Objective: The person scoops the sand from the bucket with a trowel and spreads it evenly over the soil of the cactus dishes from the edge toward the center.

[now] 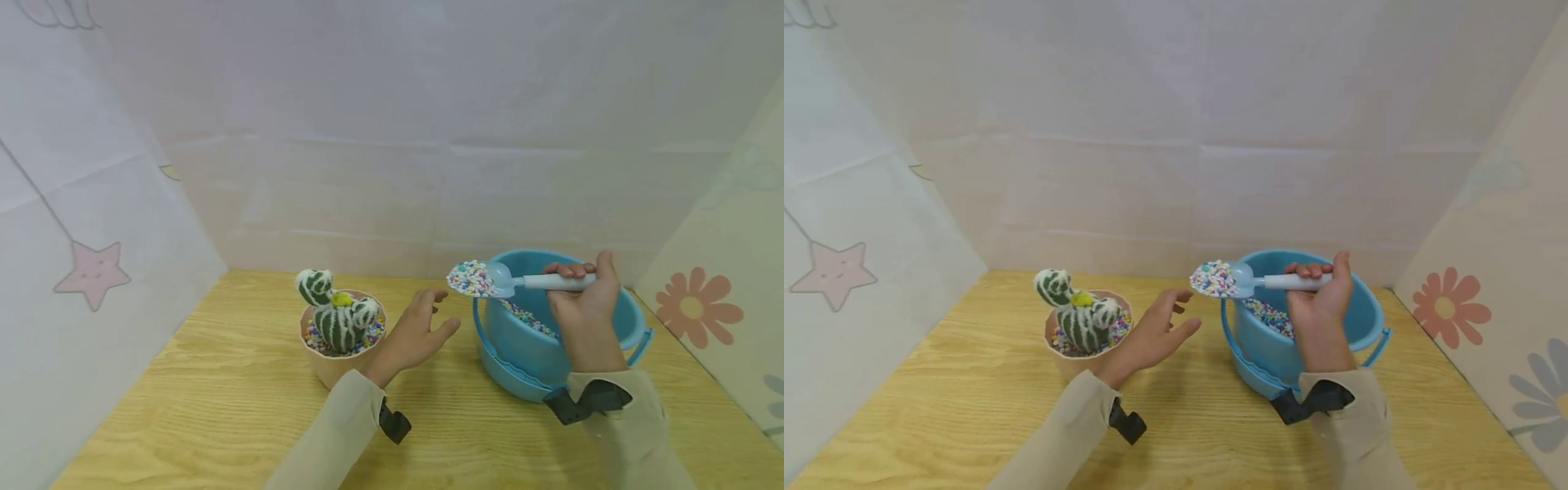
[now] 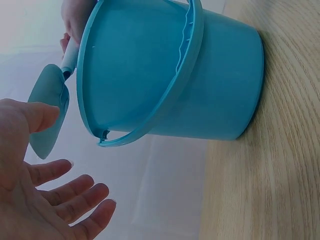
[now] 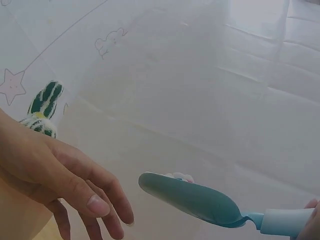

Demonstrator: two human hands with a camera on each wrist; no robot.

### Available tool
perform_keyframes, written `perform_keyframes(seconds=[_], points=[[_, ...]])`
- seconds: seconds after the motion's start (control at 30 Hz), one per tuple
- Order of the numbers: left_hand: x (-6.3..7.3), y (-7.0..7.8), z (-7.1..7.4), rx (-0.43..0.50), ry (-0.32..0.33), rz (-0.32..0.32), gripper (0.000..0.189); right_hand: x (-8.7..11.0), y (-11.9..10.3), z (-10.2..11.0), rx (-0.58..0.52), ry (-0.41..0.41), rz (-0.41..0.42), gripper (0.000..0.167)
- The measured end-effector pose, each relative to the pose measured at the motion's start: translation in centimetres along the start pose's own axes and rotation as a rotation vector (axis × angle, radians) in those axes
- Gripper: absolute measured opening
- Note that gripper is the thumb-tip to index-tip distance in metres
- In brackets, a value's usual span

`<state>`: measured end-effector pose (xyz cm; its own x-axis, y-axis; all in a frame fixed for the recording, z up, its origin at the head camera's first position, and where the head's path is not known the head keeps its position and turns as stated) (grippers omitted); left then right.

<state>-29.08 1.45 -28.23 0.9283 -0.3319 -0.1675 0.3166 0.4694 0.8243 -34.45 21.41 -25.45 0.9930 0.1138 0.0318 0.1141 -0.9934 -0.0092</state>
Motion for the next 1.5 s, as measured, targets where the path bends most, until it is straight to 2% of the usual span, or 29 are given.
perform_keyframes(seconds=[0.57, 0.83, 1.27, 1.5], points=[[2.0, -0.5, 0.5, -0.067, 0.018, 0.024, 0.054, -0.2, 2.5, 0.0, -0.007, 0.020, -0.041, 0.049], [2.9, -0.4, 0.7, -0.056, 0.019, 0.027, 0.053, -0.4, 3.6, -0.2, 0.001, 0.014, -0.040, 0.048], [3.9, -0.1, 0.9, -0.084, 0.025, -0.002, 0.051, -1.0, 5.1, 0.3, 0.036, 0.063, -0.047, 0.051], [4.4, -0.5, 0.9, -0.097, 0.018, 0.026, 0.051, -1.3, 6.2, 0.2, 0.039, 0.050, -0.072, 0.053]])
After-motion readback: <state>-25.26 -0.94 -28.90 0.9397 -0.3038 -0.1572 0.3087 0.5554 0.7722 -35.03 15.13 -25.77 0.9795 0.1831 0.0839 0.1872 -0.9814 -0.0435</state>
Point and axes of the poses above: each hand's wrist, its own x-axis away from the middle knuckle, its own z-axis out of the back of the hand, y = z × x, the point moved 10 cm from there along -x, towards the middle knuckle, and after that the axes turned 7 degrees about x, right-handed, at the moved point
